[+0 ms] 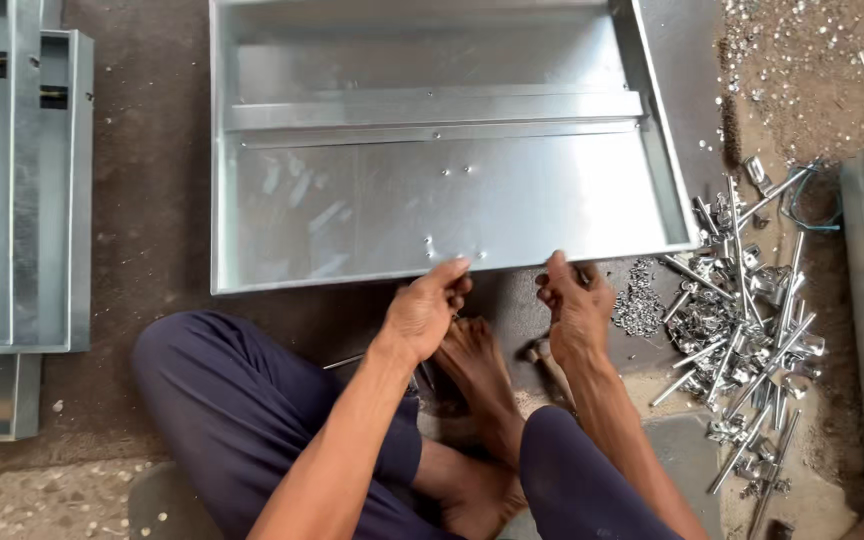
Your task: The person assembles a metal box by attaching hinges and a latch mechanism to a metal sheet using a hammer and pins.
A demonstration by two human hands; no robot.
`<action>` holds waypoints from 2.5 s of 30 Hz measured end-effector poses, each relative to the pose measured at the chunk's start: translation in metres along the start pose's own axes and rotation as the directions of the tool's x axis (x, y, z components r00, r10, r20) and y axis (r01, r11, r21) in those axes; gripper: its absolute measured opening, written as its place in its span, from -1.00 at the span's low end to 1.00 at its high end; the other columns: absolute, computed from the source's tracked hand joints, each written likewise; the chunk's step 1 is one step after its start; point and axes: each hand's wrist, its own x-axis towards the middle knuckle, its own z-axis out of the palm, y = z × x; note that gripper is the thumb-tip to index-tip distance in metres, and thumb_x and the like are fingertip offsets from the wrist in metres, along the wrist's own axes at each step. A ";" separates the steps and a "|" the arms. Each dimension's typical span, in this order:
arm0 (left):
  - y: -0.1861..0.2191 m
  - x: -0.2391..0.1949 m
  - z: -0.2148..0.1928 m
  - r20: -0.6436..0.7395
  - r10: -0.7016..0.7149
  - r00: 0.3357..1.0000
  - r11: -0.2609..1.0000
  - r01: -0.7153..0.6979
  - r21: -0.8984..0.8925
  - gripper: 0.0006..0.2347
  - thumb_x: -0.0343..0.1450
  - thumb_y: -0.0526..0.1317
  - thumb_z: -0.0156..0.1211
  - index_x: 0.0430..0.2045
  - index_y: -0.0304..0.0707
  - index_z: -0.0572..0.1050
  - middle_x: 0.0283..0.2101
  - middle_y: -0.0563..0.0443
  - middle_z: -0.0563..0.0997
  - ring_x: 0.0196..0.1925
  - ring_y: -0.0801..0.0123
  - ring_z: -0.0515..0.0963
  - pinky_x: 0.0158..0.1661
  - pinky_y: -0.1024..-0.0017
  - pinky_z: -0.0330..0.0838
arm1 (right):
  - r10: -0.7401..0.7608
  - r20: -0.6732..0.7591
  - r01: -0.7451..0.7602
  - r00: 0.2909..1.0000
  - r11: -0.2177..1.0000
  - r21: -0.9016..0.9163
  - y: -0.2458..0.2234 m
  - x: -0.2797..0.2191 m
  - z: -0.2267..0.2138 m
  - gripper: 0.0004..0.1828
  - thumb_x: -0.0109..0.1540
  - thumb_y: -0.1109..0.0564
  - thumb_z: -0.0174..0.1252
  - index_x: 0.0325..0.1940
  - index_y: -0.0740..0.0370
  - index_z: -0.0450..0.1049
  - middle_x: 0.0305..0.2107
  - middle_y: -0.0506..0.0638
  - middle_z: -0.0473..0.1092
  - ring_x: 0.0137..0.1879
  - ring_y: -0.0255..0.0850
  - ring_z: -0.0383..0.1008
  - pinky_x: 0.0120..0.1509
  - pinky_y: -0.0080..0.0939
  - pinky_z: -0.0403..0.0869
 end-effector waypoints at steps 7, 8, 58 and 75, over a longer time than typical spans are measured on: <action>0.003 -0.001 -0.018 0.041 -0.051 0.998 0.996 0.048 0.075 -0.83 0.27 -0.24 0.49 -0.39 -0.22 0.61 -0.37 0.09 0.61 -0.28 0.46 0.53 -0.17 0.46 0.36 | 0.028 0.015 -0.029 0.999 0.997 0.066 0.045 0.025 -0.015 -0.69 0.18 0.07 0.42 -0.17 0.24 0.46 -0.41 -0.05 0.43 -0.33 -0.23 0.38 -0.25 -0.26 0.42; 0.006 0.003 -0.017 0.033 -0.060 0.998 0.996 0.058 0.067 -0.83 0.26 -0.25 0.50 -0.39 -0.22 0.61 -0.38 0.09 0.61 -0.29 0.45 0.53 -0.17 0.46 0.38 | 0.030 -0.009 -0.030 1.000 0.998 0.053 0.044 0.030 -0.014 -0.70 0.17 0.06 0.42 -0.18 0.22 0.47 -0.41 -0.05 0.44 -0.32 -0.25 0.38 -0.25 -0.28 0.43; -0.003 0.009 -0.016 -0.021 0.430 0.903 0.869 -0.407 0.283 -0.36 0.04 -0.20 0.62 -0.01 -0.24 0.43 -0.06 -0.08 0.62 0.13 0.13 0.58 0.33 0.05 0.29 | -0.202 0.377 0.419 0.904 0.590 -0.690 0.007 -0.098 -0.083 -0.62 0.32 -0.11 0.05 -0.16 0.29 0.49 -0.73 -0.01 0.29 -0.61 -0.25 0.29 -0.53 -0.11 0.27; -0.009 0.011 -0.024 0.017 0.503 0.864 0.817 -0.482 0.316 -0.57 0.16 -0.34 0.57 -0.12 -0.40 0.54 -0.13 -0.16 0.65 -0.04 0.12 0.69 0.11 0.15 0.62 | -0.584 0.534 0.768 0.612 0.601 -0.222 0.039 -0.068 -0.113 -0.49 0.37 -0.25 -0.08 0.01 0.28 0.25 -0.54 -0.08 0.22 -0.46 -0.32 0.15 -0.43 -0.22 0.17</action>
